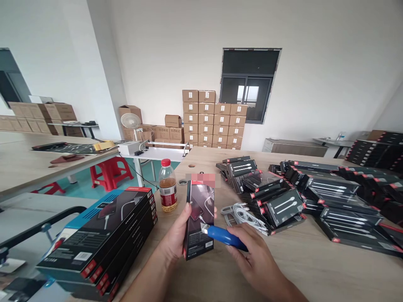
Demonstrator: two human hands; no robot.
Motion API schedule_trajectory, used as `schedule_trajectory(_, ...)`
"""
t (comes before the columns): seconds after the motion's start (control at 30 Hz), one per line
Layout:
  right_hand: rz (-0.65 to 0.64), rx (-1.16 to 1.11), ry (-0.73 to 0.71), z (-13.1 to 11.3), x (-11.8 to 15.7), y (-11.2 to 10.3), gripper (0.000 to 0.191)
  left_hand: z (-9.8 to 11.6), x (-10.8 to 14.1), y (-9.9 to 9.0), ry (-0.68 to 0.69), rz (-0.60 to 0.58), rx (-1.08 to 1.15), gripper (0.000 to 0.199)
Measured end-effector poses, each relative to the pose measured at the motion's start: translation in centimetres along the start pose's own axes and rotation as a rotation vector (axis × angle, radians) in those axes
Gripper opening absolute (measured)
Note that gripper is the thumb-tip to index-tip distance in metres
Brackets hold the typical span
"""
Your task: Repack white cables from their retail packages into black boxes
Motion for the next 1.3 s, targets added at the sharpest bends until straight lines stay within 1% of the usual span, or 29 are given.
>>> schedule_trajectory(0.1,0.025,0.001,-0.001,0.0,0.0,0.2,0.025,-0.2,0.0,0.4,-0.019,0.002,0.018,0.072)
schedule_trajectory(0.17,0.062,-0.002,0.01,-0.1,-0.1,0.2,0.025,-0.5,-0.1,0.9,-0.049,0.028,0.011,0.077)
schedule_trajectory(0.3,0.119,0.007,0.067,-0.2,-0.4,0.0,0.027,-1.7,-0.5,1.9,-0.165,0.138,-0.034,0.088)
schedule_trajectory(0.4,0.181,0.051,0.102,-0.1,-0.3,-0.2,0.026,-2.6,-0.8,2.4,-0.261,0.188,-0.061,0.085)
schedule_trajectory(0.5,0.212,0.098,0.12,0.2,0.0,-0.4,0.026,-3.1,-0.8,2.9,-0.325,0.181,-0.022,0.079)
schedule_trajectory(0.6,0.231,0.117,0.119,0.4,0.2,-0.4,0.026,-3.0,-0.6,3.1,-0.361,0.167,0.012,0.077)
schedule_trajectory(0.7,0.255,0.111,0.124,0.5,0.3,-0.2,0.025,-2.8,-0.6,2.9,-0.379,0.157,0.021,0.076)
schedule_trajectory(0.77,0.261,0.094,0.152,0.5,0.4,0.0,0.024,-2.9,-0.7,2.7,-0.378,0.14,0.049,0.075)
schedule_trajectory(0.87,0.259,0.038,0.204,0.7,0.2,0.1,0.024,-3.7,-0.9,2.3,-0.384,0.16,0.053,0.076)
schedule_trajectory(0.93,0.338,-0.015,0.293,0.9,-0.2,-0.5,0.027,-4.7,-0.9,2.3,-0.409,0.173,-0.027,0.076)
schedule_trajectory(1.0,0.48,-0.052,0.419,1.2,-0.6,-1.4,0.035,-5.6,-0.9,2.7,-0.434,0.167,-0.132,0.076)
schedule_trajectory(1.07,0.578,-0.067,0.496,1.4,-0.7,-2.3,0.042,-6.1,-0.8,3.2,-0.437,0.151,-0.143,0.079)
schedule_trajectory(1.1,0.577,-0.074,0.497,1.4,-0.8,-2.6,0.043,-6.0,-0.8,3.4,-0.423,0.142,-0.109,0.082)
schedule_trajectory(1.17,0.504,-0.099,0.464,1.6,-0.6,-2.7,0.041,-5.4,-0.8,3.5,-0.348,0.124,-0.024,0.085)
schedule_trajectory(1.23,0.386,-0.124,0.441,1.9,-0.3,-2.4,0.037,-4.3,-0.9,3.1,-0.225,0.124,0.013,0.078)
schedule_trajectory(1.3,0.275,-0.134,0.449,2.3,0.0,-1.9,0.035,-3.1,-1.1,2.3,-0.103,0.152,0.019,0.066)
Point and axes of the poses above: each hand's wrist, its own x-axis away from the middle knuckle, its own y-axis out of the palm, z = x × y, the point moved 2 cm from there along -x, towards the middle knuckle, and after that the axes turned 4 degrees about x, right-handed, at the moved point
